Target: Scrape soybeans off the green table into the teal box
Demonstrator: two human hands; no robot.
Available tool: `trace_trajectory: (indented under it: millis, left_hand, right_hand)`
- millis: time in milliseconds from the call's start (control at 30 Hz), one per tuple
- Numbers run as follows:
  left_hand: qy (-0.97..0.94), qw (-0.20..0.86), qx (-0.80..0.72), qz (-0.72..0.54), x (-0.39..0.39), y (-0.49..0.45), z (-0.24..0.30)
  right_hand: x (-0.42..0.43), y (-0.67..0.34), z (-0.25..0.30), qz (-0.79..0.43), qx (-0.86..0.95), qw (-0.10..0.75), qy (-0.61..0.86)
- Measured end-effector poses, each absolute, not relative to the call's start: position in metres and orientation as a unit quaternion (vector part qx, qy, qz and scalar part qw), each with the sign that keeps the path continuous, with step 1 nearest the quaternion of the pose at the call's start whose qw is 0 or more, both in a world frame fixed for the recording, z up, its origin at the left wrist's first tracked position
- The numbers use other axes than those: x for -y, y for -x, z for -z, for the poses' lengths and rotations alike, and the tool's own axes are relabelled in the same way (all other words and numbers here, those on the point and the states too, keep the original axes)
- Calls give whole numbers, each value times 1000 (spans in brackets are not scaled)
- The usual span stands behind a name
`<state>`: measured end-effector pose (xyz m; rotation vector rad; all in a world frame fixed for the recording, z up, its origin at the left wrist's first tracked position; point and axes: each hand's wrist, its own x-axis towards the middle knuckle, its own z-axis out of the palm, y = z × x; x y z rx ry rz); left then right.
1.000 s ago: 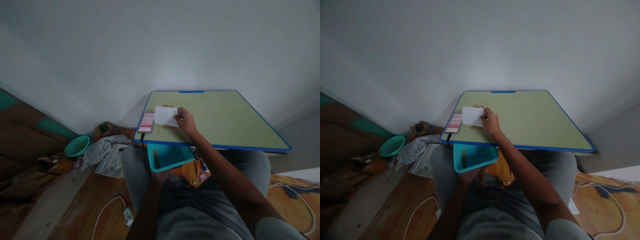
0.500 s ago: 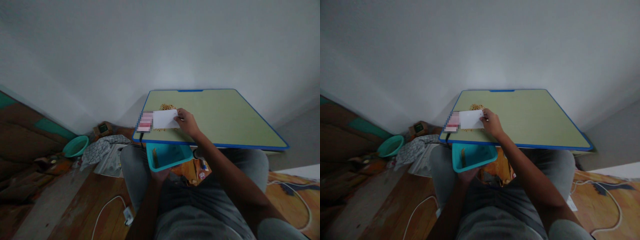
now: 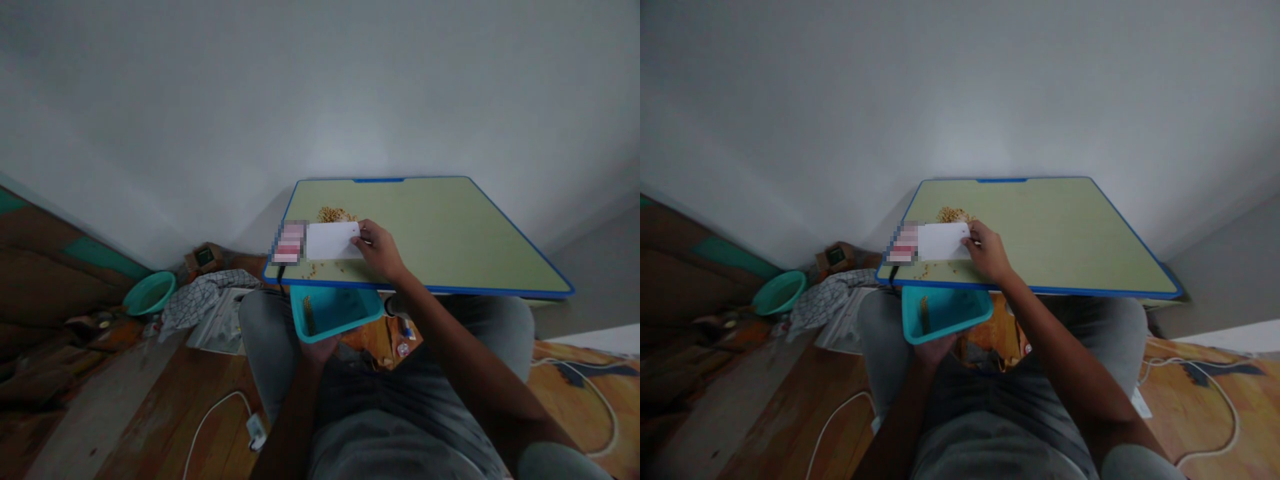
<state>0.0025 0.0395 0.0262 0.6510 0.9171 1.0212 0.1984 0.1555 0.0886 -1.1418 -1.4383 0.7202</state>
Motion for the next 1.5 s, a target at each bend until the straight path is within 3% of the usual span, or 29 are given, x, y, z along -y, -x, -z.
trace_trajectory:
  millis: [200, 467, 1133, 1500]
  left_hand:
    - [-157, 799, -328, -479, -43, 4, -6]
    - [-117, 846, -256, -452, -50, 10, 25]
    - [-215, 785, -388, -432, -31, -16, -37]
    - [-192, 782, -386, -451, -30, -15, -34]
  right_hand:
    - [-127, -205, -84, -307, 538, 608, 497]
    - [-56, -243, -66, -205, 374, 682, 594]
    - [-40, -236, -66, -327, 427, 619, 573]
    - [-40, -235, -70, -293, 369, 663, 582]
